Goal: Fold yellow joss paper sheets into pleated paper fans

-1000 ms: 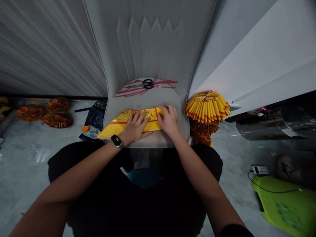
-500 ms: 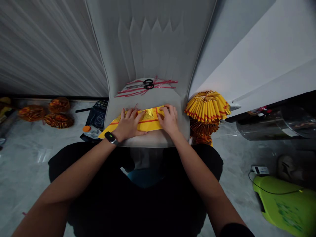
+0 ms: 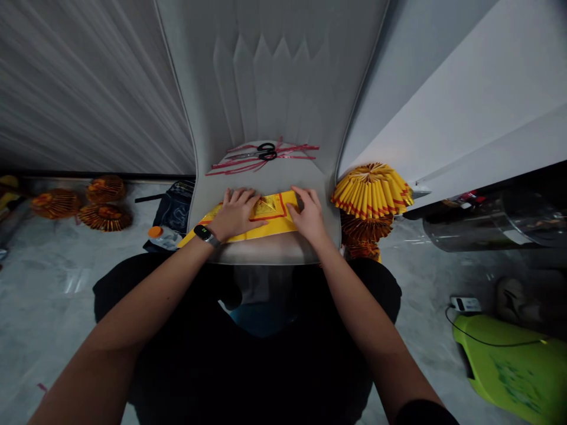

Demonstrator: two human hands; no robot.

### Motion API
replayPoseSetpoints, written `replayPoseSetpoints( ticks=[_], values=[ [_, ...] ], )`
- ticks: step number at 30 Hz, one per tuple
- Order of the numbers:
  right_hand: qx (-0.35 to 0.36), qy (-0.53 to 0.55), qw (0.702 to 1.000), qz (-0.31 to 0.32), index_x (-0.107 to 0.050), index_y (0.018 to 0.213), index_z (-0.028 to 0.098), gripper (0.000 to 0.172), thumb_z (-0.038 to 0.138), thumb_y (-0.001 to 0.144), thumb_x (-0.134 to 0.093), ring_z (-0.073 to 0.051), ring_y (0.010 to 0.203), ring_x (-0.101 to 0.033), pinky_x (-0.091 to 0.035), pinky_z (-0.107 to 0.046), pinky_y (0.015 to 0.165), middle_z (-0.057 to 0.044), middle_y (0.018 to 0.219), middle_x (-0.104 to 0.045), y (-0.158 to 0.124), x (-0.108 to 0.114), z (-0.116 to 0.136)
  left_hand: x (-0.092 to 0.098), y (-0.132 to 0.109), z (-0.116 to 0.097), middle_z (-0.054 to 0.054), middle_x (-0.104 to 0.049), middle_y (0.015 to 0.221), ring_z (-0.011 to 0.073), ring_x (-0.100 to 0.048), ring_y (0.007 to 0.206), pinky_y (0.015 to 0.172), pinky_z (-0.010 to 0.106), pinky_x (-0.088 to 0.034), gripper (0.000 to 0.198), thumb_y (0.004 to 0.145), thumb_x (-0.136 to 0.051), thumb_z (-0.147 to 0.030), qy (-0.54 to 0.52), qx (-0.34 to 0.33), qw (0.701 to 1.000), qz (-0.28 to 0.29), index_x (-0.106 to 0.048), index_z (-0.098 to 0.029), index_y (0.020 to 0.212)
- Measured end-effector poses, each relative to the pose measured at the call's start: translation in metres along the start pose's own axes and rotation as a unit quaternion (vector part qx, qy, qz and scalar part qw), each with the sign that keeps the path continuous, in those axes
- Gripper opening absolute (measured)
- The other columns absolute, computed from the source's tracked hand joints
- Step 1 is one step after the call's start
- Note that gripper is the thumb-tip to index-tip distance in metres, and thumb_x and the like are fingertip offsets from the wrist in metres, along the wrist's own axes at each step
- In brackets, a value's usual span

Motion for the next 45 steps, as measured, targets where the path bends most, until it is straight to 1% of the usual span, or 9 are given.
replayPoseSetpoints(
  ticks=[5,11,15,21,24,28,32,38,45],
  values=[
    [0.022,-0.01,0.999,-0.023,-0.061,0.144,0.024,0.051,0.034,0.095,-0.069,-0.03,0.121,-0.061,-0.052,-0.048,0.11,-0.013,0.123,-0.061,-0.005,0.011,0.007,0.001,-0.005,0.001,0.018,-0.046,0.164,0.042,-0.036,0.153,0.126,0.073,-0.021,0.074,0.099,-0.061,-0.06,-0.006,-0.004,1.0,-0.008,-0.048,-0.017,0.158],
    [0.071,0.004,0.997,-0.002,-0.072,0.119,0.025,0.027,0.037,0.106,-0.052,-0.025,0.109,-0.066,-0.055,-0.042,0.102,-0.01,0.113,-0.066,-0.015,0.017,0.026,0.007,-0.007,-0.004,0.013,-0.058,0.155,0.0379,-0.04,0.152,0.127,0.069,-0.023,0.048,0.102,-0.06,-0.05,-0.022,-0.063,0.997,-0.035,-0.061,-0.021,0.14],
    [0.06,0.027,0.998,-0.021,-0.069,0.129,0.022,0.033,0.04,0.102,-0.06,-0.026,0.108,-0.067,-0.056,-0.043,0.098,-0.011,0.115,-0.069,-0.019,0.022,0.028,0.009,-0.006,-0.007,0.016,-0.067,0.141,0.0335,-0.046,0.148,0.127,0.062,-0.029,0.042,0.105,-0.056,-0.045,-0.028,-0.073,0.996,-0.048,-0.062,-0.018,0.136],
    [0.117,0.019,0.98,0.163,-0.078,0.124,0.027,0.028,0.038,0.101,-0.067,-0.026,0.119,-0.066,-0.051,-0.048,0.11,-0.009,0.123,-0.074,-0.029,0.004,0.026,0.007,-0.008,-0.011,0.008,-0.06,0.155,0.033,-0.04,0.153,0.127,0.067,-0.025,0.044,0.105,-0.047,-0.026,-0.034,-0.087,0.995,-0.043,-0.059,-0.028,0.148],
    [0.138,-0.04,0.964,0.224,-0.078,0.126,0.027,0.038,0.042,0.092,-0.079,-0.031,0.13,-0.06,-0.045,-0.056,0.116,-0.012,0.138,-0.07,-0.036,-0.003,0.022,0.005,-0.013,-0.018,0.008,-0.056,0.159,0.0334,-0.034,0.158,0.129,0.066,-0.022,0.045,0.104,-0.045,-0.022,-0.025,-0.11,0.993,-0.028,-0.065,-0.026,0.144],
    [0.152,-0.031,0.955,0.255,-0.08,0.123,0.025,0.029,0.021,0.096,-0.071,-0.029,0.13,-0.061,-0.046,-0.055,0.114,-0.012,0.137,-0.072,-0.035,-0.001,0.013,0.003,-0.019,-0.027,0.014,-0.051,0.162,0.0339,-0.035,0.158,0.132,0.059,-0.019,0.045,0.108,-0.047,-0.039,-0.019,-0.145,0.989,-0.011,-0.065,-0.018,0.144],
    [0.124,-0.009,0.962,0.243,-0.083,0.114,0.026,0.026,0.015,0.093,-0.074,-0.025,0.116,-0.068,-0.05,-0.049,0.108,-0.009,0.12,-0.077,-0.029,0.01,-0.002,-0.002,-0.019,-0.024,0.017,-0.048,0.164,0.0364,-0.03,0.16,0.132,0.059,-0.017,0.064,0.102,-0.058,-0.059,-0.03,-0.139,0.99,0.003,-0.059,-0.016,0.15],
    [0.026,-0.007,0.97,0.242,-0.084,0.113,0.025,0.028,0.012,0.09,-0.074,-0.018,0.083,-0.07,-0.057,-0.034,0.084,-0.006,0.103,-0.077,-0.029,0.02,-0.022,-0.006,-0.019,-0.022,0.016,-0.044,0.167,0.0361,-0.031,0.16,0.132,0.059,-0.018,0.064,0.103,-0.057,-0.06,-0.005,-0.128,0.992,0.016,-0.057,-0.019,0.152],
    [0.022,-0.029,0.97,0.24,-0.086,0.107,0.029,0.031,0.01,0.091,-0.068,-0.021,0.085,-0.073,-0.057,-0.035,0.083,-0.005,0.099,-0.08,-0.033,0.027,-0.03,-0.007,-0.019,-0.024,0.017,-0.046,0.166,0.0368,-0.034,0.159,0.132,0.059,-0.019,0.06,0.103,-0.059,-0.058,-0.009,-0.14,0.99,0.002,-0.061,-0.021,0.15]
  ],
)
Point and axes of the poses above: each hand's wrist, its own y-axis towards the middle knuckle, its own x-axis out of the back of the hand, z = x × y, the point moved 5 cm from there along y, towards the middle knuckle
